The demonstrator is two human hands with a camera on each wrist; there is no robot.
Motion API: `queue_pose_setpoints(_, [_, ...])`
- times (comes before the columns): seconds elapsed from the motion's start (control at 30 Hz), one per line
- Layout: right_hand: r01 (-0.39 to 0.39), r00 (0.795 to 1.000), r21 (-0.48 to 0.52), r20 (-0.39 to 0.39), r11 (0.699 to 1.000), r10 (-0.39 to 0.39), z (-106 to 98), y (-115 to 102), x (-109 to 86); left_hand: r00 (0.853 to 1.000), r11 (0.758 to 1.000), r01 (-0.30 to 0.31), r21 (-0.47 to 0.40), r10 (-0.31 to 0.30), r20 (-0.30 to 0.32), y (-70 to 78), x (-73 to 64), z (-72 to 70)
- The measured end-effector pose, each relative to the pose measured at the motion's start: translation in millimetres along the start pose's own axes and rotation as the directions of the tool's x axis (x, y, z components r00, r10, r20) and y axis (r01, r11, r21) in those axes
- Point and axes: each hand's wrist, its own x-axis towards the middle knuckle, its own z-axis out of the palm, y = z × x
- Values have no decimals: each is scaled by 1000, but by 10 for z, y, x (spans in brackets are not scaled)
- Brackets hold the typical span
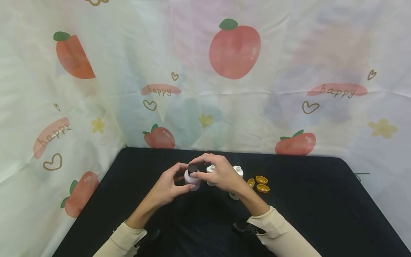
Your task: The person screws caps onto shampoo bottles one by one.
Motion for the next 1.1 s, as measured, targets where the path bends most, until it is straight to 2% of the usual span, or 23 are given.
queue_pose_setpoints(0.27, [23,1000,-52,9,998,-22,81,50,35,1000,1000,-12,26,11,7,-13,3,-73])
queue_pose_setpoints(0.47, [-8,1000,-61,13,998,9,138,52,45,999,1000,-4,31,2,54,-31,9,-135])
queue_pose_setpoints(0.73, [-41,999,-34,22,999,41,209,107,57,996,995,3,97,-11,88,-71,24,-204])
queue_pose_setpoints(1.0, [7,1000,-21,14,1000,-7,275,169,85,991,990,-21,140,2,131,-145,39,-271])
queue_pose_setpoints(1.1, [1,1000,-32,1,999,-1,309,199,96,989,989,-22,145,0,148,-185,47,-294])
